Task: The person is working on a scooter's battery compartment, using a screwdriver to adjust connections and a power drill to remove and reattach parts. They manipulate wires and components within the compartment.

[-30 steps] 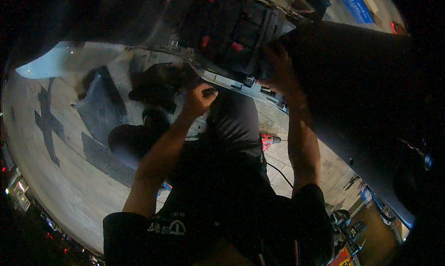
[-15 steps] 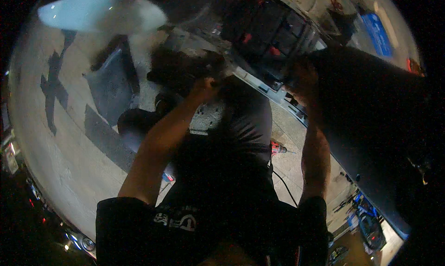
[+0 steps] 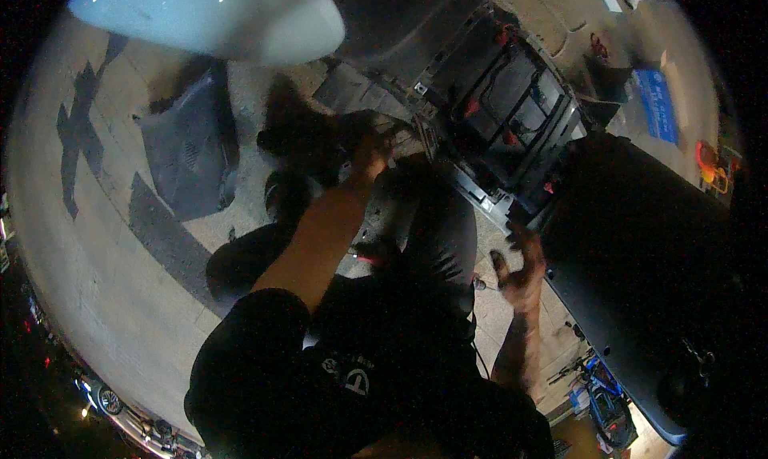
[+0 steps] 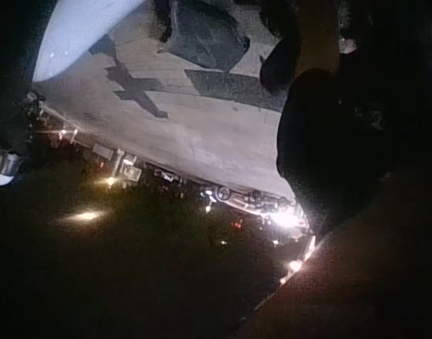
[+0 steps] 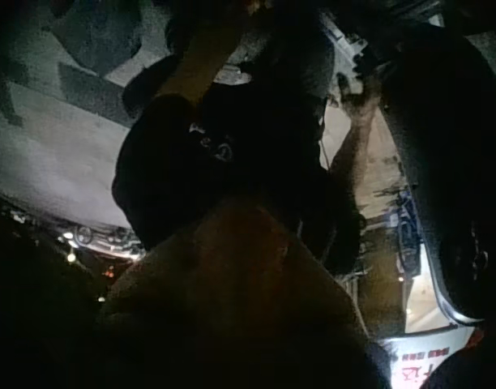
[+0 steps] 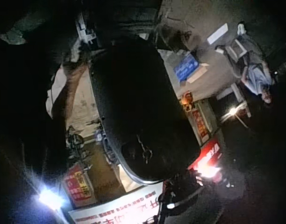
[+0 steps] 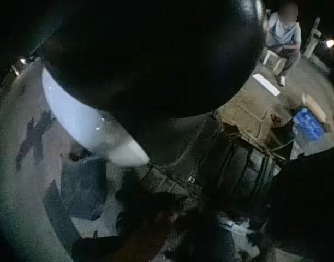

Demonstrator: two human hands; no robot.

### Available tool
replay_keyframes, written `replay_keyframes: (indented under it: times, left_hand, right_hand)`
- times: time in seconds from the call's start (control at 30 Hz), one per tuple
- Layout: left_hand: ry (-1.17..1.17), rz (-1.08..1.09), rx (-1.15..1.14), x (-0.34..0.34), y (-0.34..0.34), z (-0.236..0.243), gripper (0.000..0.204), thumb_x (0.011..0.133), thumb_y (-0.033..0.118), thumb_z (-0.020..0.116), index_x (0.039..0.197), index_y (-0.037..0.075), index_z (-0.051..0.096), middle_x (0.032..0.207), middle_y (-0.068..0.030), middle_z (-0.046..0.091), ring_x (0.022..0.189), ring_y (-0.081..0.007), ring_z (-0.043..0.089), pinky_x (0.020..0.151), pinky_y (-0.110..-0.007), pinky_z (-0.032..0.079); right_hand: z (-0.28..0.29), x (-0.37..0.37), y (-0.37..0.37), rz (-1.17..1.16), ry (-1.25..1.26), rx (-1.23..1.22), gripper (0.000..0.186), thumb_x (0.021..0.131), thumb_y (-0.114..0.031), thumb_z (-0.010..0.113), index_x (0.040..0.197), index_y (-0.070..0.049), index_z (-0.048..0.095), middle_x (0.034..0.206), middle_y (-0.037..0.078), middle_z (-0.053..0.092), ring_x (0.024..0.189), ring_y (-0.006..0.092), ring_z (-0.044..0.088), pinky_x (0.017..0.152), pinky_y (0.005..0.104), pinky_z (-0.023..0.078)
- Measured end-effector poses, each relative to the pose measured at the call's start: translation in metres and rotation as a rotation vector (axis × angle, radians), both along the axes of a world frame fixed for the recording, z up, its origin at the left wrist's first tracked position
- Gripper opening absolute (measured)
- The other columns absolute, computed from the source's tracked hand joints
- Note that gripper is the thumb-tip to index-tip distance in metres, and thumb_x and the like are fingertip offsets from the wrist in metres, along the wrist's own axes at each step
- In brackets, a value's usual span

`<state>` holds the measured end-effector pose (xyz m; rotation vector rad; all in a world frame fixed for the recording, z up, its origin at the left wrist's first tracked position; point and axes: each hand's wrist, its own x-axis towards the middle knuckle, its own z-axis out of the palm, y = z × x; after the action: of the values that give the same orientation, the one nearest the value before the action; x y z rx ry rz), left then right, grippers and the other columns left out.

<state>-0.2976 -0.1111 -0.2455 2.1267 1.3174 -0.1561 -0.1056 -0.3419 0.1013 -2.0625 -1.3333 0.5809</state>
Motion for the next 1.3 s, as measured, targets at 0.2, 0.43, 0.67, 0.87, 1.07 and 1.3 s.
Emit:
replay_keyframes:
  times: [0.2,0.43,0.67,0.87,1.07,1.3]
  left_hand:
    - [-0.120,-0.078,-0.171,-0.005,0.004,0.011,0.034,0.091,0.031,0.059,0.113,0.006,0.068,0.111,-0.0146,0.067,0.101,-0.0303,0.063,0.087,-0.041,0.050]
    - [-0.369,-0.046,-0.533,-0.072,0.068,0.043,0.031,0.091,0.028,0.061,0.111,0.006,0.068,0.107,-0.0120,0.069,0.097,-0.0272,0.064,0.083,-0.039,0.050]
    - [0.068,-0.468,-0.567,-0.132,0.123,0.221,0.026,0.086,0.017,0.071,0.106,0.003,0.064,0.093,-0.0104,0.068,0.085,-0.0203,0.062,0.076,-0.038,0.049]
    - [0.231,-0.285,-0.378,-0.148,0.102,0.344,0.025,0.084,0.017,0.074,0.102,0.003,0.064,0.092,-0.0099,0.069,0.082,-0.0228,0.066,0.072,-0.039,0.053]
    - [-0.043,-0.129,-0.474,-0.124,0.084,0.391,0.017,0.085,0.004,0.071,0.102,0.005,0.067,0.086,-0.0081,0.068,0.076,-0.0194,0.064,0.070,-0.037,0.053]
    - [-0.424,-0.121,-0.549,-0.113,0.096,0.380,0.022,0.084,0.001,0.069,0.105,0.002,0.064,0.090,-0.0069,0.066,0.084,-0.0173,0.063,0.071,-0.034,0.053]
  right_hand:
    - [-0.102,-0.060,0.015,0.128,0.578,-0.288,0.044,0.082,-0.012,0.069,0.124,-0.003,0.061,0.121,0.014,0.062,0.105,0.0247,0.060,0.091,0.0346,0.048]
    - [-0.216,-0.104,0.142,0.366,0.220,-0.495,0.044,0.086,-0.017,0.067,0.127,-0.004,0.059,0.123,0.014,0.062,0.107,0.0254,0.060,0.094,0.0357,0.047]
    - [-0.229,-0.108,0.137,0.343,0.247,-0.523,0.045,0.089,-0.022,0.065,0.130,-0.005,0.057,0.125,0.014,0.061,0.110,0.0260,0.059,0.096,0.0369,0.047]
    - [-0.228,-0.113,0.141,0.354,0.293,-0.487,0.047,0.092,-0.026,0.064,0.133,-0.006,0.055,0.126,0.014,0.060,0.112,0.0265,0.059,0.098,0.0378,0.046]
    - [-0.201,-0.117,0.110,0.377,0.375,-0.398,0.048,0.095,-0.031,0.062,0.136,-0.007,0.054,0.128,0.014,0.060,0.114,0.0270,0.058,0.100,0.0388,0.045]
    - [-0.081,-0.009,0.035,0.195,0.621,0.058,0.046,0.095,-0.019,0.062,0.138,-0.005,0.052,0.125,0.015,0.063,0.115,0.0276,0.060,0.100,0.0392,0.046]
